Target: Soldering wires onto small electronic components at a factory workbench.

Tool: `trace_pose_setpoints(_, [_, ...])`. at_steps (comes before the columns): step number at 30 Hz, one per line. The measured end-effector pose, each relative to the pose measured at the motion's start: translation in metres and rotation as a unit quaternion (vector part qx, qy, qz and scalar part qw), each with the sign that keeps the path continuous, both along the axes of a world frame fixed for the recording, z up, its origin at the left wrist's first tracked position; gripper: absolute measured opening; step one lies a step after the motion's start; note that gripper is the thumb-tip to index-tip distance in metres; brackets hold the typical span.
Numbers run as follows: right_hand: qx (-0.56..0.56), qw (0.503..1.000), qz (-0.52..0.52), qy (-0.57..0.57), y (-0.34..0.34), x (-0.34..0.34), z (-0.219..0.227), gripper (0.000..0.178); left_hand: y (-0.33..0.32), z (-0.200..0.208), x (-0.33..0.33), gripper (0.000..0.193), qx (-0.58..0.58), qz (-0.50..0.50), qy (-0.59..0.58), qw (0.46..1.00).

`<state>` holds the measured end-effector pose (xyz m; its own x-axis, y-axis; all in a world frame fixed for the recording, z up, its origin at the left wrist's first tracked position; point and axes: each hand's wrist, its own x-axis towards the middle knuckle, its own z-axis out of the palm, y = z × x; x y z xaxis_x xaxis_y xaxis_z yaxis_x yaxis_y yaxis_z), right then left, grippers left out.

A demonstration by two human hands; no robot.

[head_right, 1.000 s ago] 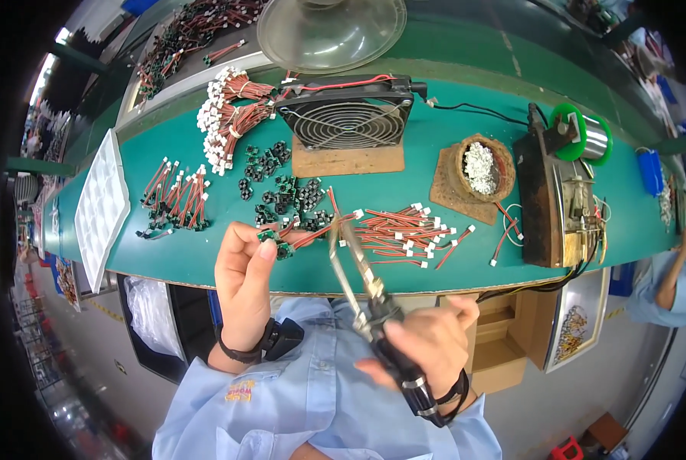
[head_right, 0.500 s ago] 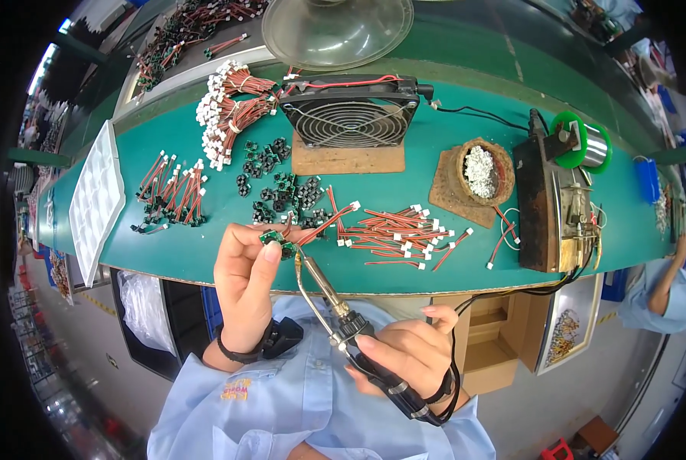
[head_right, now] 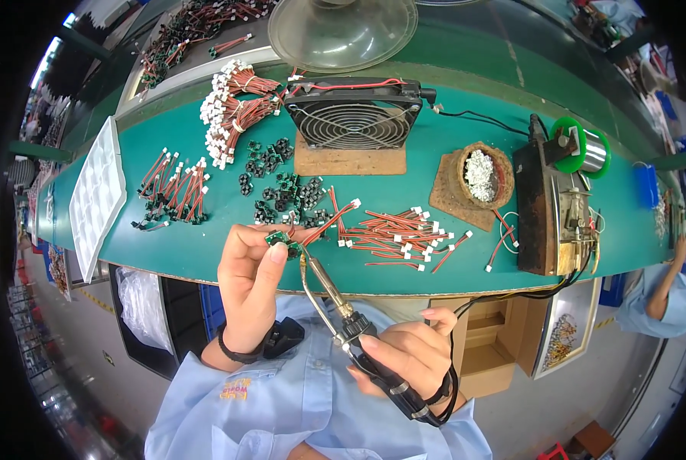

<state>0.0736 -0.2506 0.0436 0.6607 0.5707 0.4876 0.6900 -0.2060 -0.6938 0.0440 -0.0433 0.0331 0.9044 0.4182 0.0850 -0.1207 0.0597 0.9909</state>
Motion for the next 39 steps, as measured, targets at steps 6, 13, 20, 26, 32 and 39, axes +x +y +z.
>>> trace_pose_setpoints(6, [0.001, 1.000, 0.001, 0.000, -0.0011, -0.0003, 0.0009, 0.046, -0.0016, 0.0013, 0.0003, 0.010, -0.001, 0.001, -0.002, 1.000])
trace_pose_setpoints(13, [0.006, 1.000, 0.009, 0.002, -0.0026, 0.0004, -0.0007, 0.047, -0.0010, 0.0042, -0.0017, 0.009, 0.037, 0.015, 0.019, 0.999])
trace_pose_setpoints(20, [0.010, 1.000, 0.007, -0.003, -0.0029, 0.0013, 0.0000, 0.048, 0.0015, 0.0022, -0.0029, 0.007, 0.095, -0.025, 0.023, 0.995])
trace_pose_setpoints(26, [0.011, 1.000, 0.010, -0.003, -0.0030, 0.0029, 0.0007, 0.047, 0.0009, 0.0041, -0.0022, 0.007, 0.098, -0.027, 0.021, 0.995])
trace_pose_setpoints(32, [0.007, 1.000, 0.012, 0.000, -0.0048, 0.0016, 0.0003, 0.046, 0.0003, 0.0041, -0.0019, 0.007, 0.105, -0.024, 0.013, 0.994])
trace_pose_setpoints(39, [0.016, 1.000, 0.014, -0.001, -0.0074, -0.0009, -0.0012, 0.047, -0.0008, 0.0071, -0.0021, 0.007, 0.101, -0.021, 0.011, 0.995])
